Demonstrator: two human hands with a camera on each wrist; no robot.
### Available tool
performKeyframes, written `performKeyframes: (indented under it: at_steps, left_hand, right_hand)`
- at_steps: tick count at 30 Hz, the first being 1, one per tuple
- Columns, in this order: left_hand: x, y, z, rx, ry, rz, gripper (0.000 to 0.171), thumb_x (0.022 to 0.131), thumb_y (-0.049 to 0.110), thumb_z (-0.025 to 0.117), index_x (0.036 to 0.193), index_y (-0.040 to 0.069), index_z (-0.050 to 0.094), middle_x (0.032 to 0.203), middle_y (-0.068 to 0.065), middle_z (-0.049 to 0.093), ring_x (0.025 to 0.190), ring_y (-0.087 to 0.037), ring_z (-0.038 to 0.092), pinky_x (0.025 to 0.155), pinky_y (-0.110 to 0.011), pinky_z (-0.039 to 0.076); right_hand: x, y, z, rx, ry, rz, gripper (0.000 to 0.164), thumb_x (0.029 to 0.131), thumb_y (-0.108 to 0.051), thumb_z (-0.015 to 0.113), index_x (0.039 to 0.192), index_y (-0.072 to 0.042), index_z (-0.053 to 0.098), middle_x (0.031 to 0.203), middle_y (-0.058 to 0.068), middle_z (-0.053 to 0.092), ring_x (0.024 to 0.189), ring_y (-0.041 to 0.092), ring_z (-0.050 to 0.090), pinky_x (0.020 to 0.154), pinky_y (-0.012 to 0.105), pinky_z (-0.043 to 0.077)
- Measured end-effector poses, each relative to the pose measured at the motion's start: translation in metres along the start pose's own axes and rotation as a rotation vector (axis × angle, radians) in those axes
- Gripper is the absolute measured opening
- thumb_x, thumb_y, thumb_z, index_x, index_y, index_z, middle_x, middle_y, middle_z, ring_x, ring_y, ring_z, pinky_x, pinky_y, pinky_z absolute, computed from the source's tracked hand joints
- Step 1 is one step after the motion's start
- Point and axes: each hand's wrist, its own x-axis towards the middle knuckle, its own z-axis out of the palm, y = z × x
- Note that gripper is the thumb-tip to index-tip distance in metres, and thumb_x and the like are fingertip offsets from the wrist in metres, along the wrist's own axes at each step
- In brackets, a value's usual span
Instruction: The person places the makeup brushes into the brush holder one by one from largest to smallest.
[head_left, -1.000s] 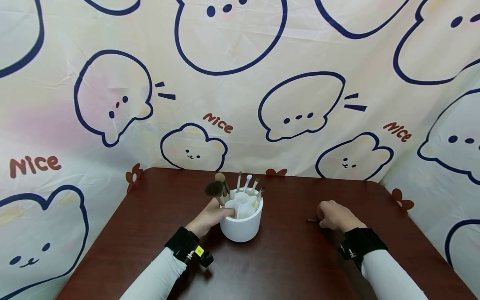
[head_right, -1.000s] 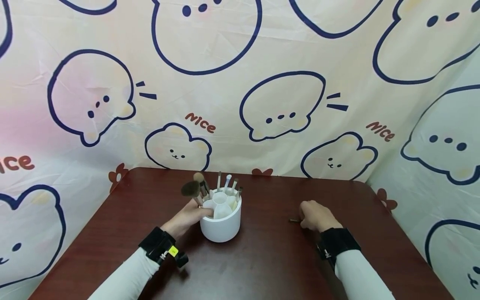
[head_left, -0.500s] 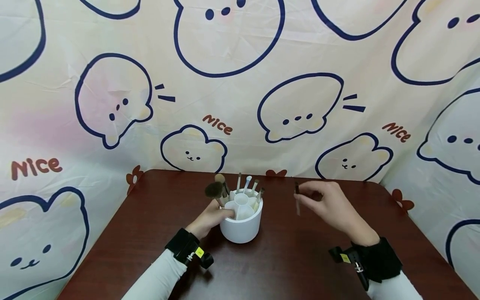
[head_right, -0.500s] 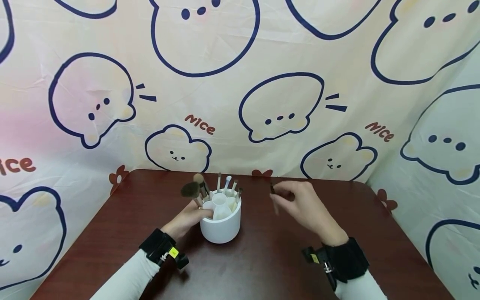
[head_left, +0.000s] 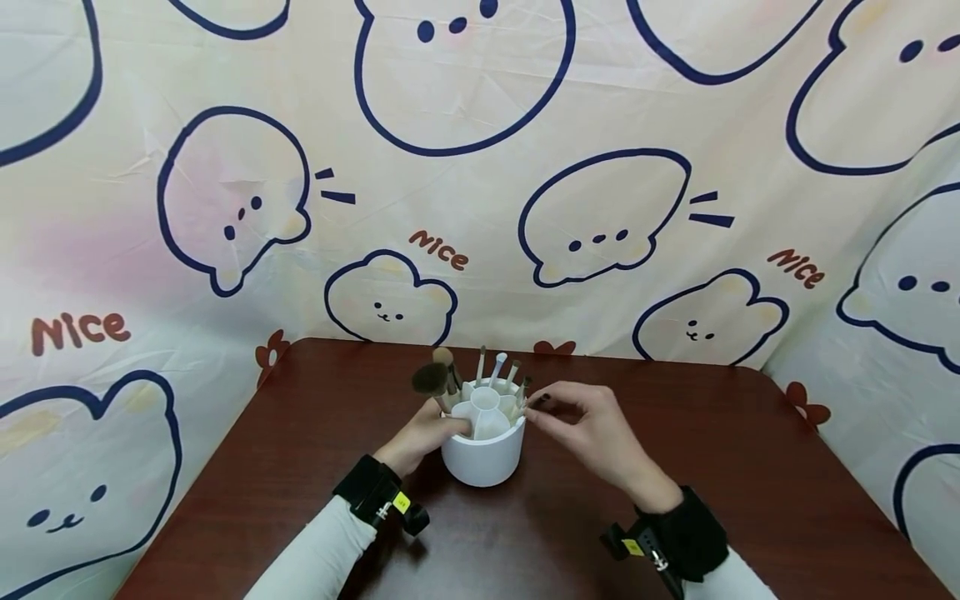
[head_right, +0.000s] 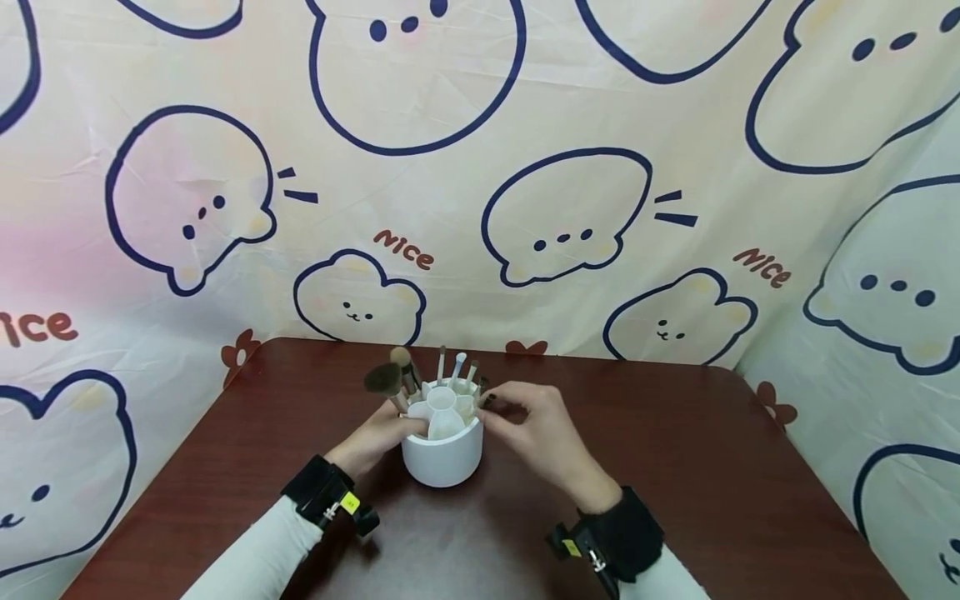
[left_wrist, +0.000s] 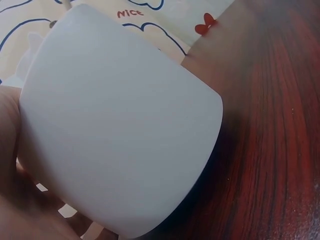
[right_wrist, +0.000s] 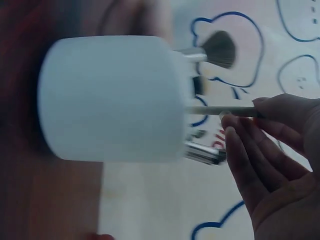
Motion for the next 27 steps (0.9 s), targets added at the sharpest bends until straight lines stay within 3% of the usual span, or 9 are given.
performKeyframes:
  at_steps: [7,13,19,23,25,27]
  left_hand:
    - [0.003,-0.001,-0.001,0.012,-0.004,0.003,0.059,0.073,0.008,0.064,0.129,0.009,0.048,0.124,-0.008,0.054,0.108,-0.021,0.048,0.089,-0.038,0.038]
    - [0.002,-0.005,-0.002,0.012,0.001,-0.007,0.059,0.071,0.007,0.064,0.128,0.009,0.049,0.123,-0.008,0.054,0.107,-0.021,0.049,0.089,-0.039,0.039]
    - [0.002,0.002,-0.01,-0.04,-0.044,0.002,0.056,0.073,0.006,0.068,0.126,0.007,0.049,0.123,-0.01,0.053,0.105,-0.024,0.048,0.092,-0.042,0.037]
    - [0.0,0.014,-0.025,-0.156,-0.105,0.022,0.064,0.078,0.008,0.07,0.134,0.012,0.04,0.134,-0.008,0.041,0.118,-0.024,0.036,0.104,-0.051,0.022]
    - [-0.004,0.021,-0.035,-0.197,-0.115,0.06,0.068,0.081,0.008,0.069,0.138,0.016,0.034,0.138,-0.007,0.035,0.123,-0.025,0.032,0.105,-0.053,0.017]
    - [-0.01,0.028,-0.047,-0.179,-0.097,0.15,0.067,0.084,0.005,0.065,0.14,0.016,0.031,0.141,-0.007,0.033,0.125,-0.027,0.032,0.104,-0.056,0.022]
  right_hand:
    - [-0.001,0.016,0.024,-0.048,-0.06,0.076,0.012,0.082,-0.012,0.071,0.091,-0.019,0.072,0.078,-0.008,0.054,0.064,0.013,0.046,0.051,0.027,0.04]
    - [-0.002,0.019,0.031,-0.118,-0.104,0.109,0.008,0.083,-0.017,0.069,0.09,-0.021,0.072,0.067,-0.006,0.047,0.061,0.012,0.043,0.049,0.024,0.037]
    - [-0.004,0.012,0.017,-0.107,-0.093,0.148,0.016,0.083,-0.019,0.07,0.099,-0.021,0.07,0.074,-0.006,0.053,0.065,0.013,0.046,0.053,0.027,0.041]
    - [-0.008,0.011,-0.001,-0.13,-0.053,0.171,0.013,0.086,-0.026,0.067,0.099,-0.024,0.067,0.077,-0.005,0.053,0.068,0.013,0.048,0.056,0.029,0.043]
    - [-0.011,0.012,-0.011,-0.154,-0.031,0.183,0.013,0.089,-0.028,0.064,0.101,-0.025,0.066,0.079,-0.006,0.054,0.069,0.013,0.048,0.057,0.029,0.043]
    - [-0.016,0.016,-0.02,-0.188,-0.013,0.198,0.014,0.09,-0.031,0.061,0.102,-0.025,0.065,0.082,-0.007,0.056,0.069,0.014,0.048,0.058,0.03,0.043]
